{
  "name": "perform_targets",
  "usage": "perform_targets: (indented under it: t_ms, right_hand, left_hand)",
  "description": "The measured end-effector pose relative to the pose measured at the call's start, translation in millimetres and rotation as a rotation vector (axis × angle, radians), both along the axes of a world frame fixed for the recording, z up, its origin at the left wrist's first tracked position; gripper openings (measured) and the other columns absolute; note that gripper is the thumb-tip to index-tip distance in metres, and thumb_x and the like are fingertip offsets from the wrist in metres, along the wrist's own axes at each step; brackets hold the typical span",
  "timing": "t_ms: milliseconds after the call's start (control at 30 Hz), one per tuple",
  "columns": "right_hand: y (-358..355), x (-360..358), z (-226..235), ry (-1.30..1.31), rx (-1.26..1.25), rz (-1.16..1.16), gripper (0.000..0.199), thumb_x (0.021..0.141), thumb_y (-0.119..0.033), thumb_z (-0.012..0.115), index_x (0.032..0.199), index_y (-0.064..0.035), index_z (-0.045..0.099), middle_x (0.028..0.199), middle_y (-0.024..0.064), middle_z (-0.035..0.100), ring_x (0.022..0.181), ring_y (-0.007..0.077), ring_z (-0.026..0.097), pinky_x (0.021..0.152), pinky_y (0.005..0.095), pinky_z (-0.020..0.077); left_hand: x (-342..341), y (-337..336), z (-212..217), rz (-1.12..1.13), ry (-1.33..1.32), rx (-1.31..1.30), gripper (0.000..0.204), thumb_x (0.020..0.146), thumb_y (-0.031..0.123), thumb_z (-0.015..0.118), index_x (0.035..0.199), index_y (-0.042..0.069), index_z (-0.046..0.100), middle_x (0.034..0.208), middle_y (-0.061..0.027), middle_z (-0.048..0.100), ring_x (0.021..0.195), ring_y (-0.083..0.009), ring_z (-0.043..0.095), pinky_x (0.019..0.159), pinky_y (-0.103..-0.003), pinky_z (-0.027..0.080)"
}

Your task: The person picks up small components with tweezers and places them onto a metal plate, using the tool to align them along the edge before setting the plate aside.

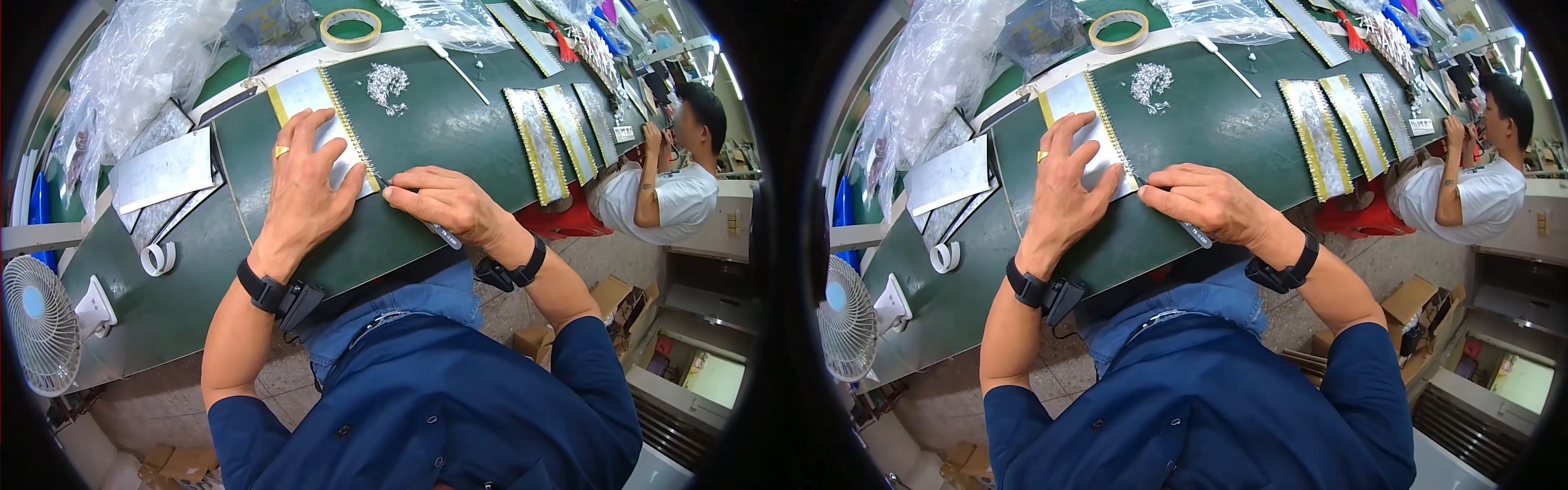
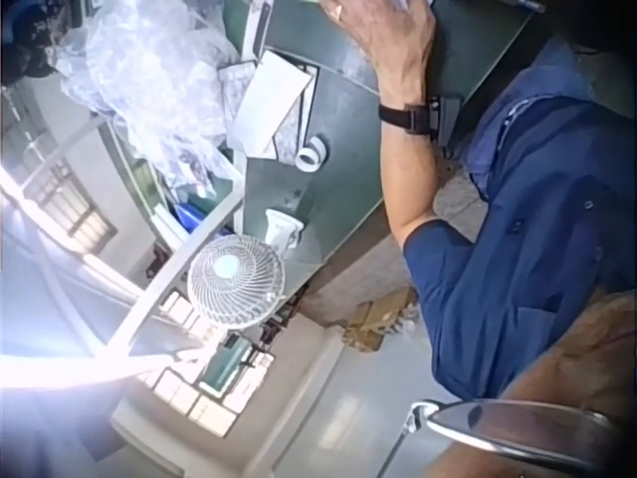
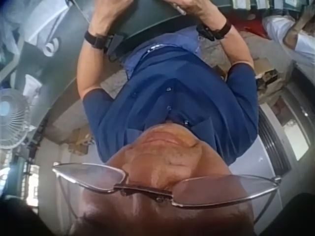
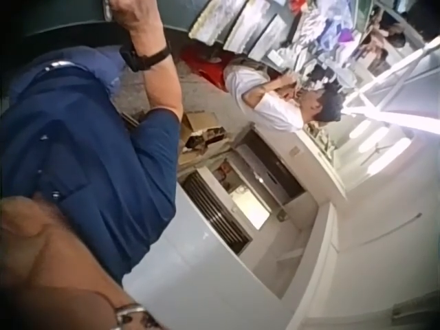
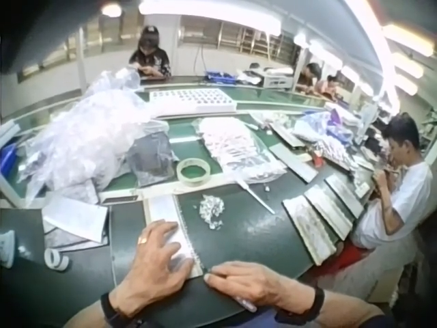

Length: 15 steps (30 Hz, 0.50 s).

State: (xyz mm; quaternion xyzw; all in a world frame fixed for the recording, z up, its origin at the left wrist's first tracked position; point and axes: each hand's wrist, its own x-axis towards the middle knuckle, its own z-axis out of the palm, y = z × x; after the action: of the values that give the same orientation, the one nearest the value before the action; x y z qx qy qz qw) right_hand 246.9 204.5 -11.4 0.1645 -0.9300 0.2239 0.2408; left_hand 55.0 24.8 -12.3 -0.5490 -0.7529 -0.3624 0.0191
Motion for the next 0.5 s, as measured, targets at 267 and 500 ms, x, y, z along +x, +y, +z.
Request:
perform_targets:
  t_ms: [267,500]
  right_hand:
    - [1.8,-2.1,-1.5,0.014,-0.018,0.017,0.037,0.09,-0.007,0.075,0.126,0.0042,0.071,0.107,0.0179,0.077,0.102,0.0363,0.077,0.094,0.0451,0.0645]
    - [0.9,-1.6,-0.7,-0.01,-0.008,0.011,0.037,0.09,-0.007,0.074,0.125,0.004,0.072,0.11,0.0189,0.077,0.102,0.037,0.077,0.094,0.0447,0.0643]
  left_hand:
    - [-0.4,2.2,-1.1,-0.011,-0.013,-0.003,0.027,0.088,0.016,0.085,0.104,-0.003,0.075,0.151,-0.0221,0.06,0.146,-0.0499,0.049,0.119,-0.058,0.042]
    - [0.4,3.3,-2.4,-0.013,-0.021,0.0,0.029,0.087,0.018,0.086,0.106,-0.002,0.077,0.15,-0.0225,0.06,0.146,-0.0508,0.048,0.12,-0.059,0.041]
